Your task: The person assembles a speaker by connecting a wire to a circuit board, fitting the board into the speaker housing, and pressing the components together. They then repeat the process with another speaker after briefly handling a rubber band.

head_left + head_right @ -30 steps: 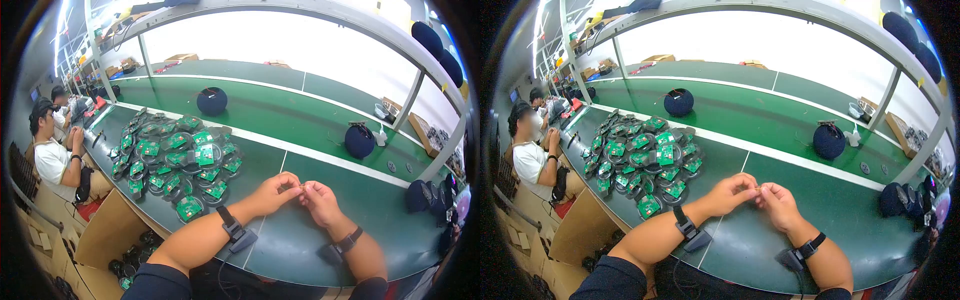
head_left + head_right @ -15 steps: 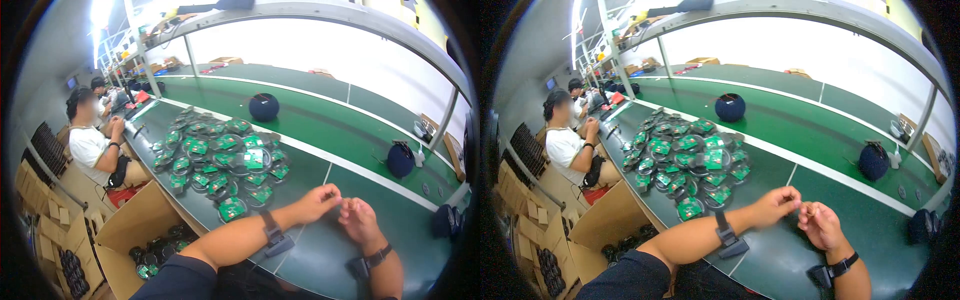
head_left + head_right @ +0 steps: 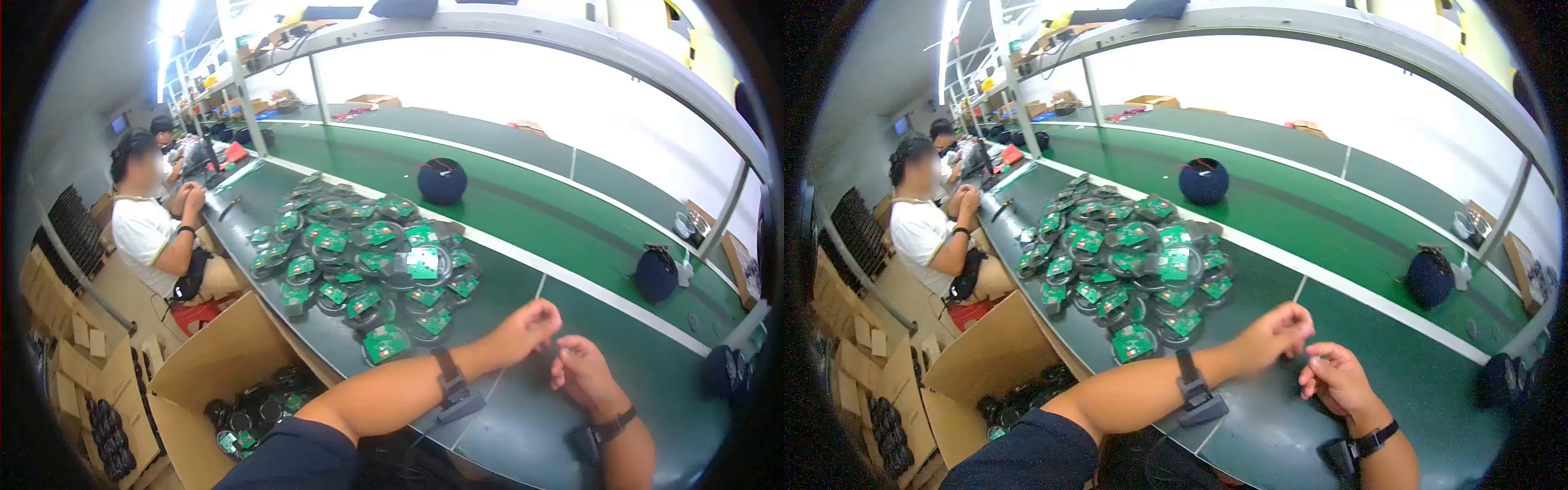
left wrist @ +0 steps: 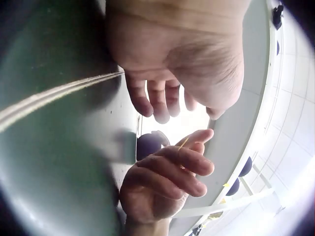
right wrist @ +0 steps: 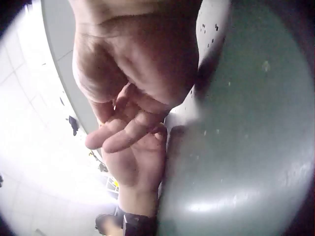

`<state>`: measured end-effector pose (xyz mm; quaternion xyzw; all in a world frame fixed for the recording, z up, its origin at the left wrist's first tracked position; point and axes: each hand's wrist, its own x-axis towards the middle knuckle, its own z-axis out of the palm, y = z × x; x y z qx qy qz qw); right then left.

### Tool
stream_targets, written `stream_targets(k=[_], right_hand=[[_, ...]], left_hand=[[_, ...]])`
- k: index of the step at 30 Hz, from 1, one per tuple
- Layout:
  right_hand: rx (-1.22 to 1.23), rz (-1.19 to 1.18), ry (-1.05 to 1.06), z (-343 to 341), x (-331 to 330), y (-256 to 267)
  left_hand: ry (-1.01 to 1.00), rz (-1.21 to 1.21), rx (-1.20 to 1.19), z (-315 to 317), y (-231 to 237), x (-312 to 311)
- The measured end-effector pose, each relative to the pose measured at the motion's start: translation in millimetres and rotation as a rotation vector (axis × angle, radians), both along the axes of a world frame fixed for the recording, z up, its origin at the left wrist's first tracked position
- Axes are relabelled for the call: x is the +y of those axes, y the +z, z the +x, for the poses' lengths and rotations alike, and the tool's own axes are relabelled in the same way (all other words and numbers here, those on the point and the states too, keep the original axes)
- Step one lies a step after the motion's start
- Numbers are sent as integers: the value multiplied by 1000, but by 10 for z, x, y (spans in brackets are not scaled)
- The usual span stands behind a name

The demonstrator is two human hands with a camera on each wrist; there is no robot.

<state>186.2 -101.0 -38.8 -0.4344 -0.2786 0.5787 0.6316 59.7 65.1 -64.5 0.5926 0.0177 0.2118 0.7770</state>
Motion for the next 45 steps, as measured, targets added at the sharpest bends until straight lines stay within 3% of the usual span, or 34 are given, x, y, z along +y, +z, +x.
stream_targets(k=[5, 9, 14, 26, 39, 41, 45], right_hand=[[14, 96, -164, 78, 33, -102], [20, 42, -340, 62, 103, -71], [-21, 137, -396, 63, 104, -50], [-58, 113, -572, 131, 127, -45], [-14, 102, -507, 183, 136, 4], [-21, 118, -537, 173, 119, 23], [-64, 125, -530, 164, 138, 13]], left_hand=[[68, -127, 70, -39, 72, 60], [125, -152, 69, -88, 184, 33], [201, -187, 56, -99, 218, 37], [196, -116, 72, -108, 240, 10], [186, -102, 160, -121, 224, 25], [34, 69, 171, -96, 175, 16], [22, 276, 153, -90, 38, -58]])
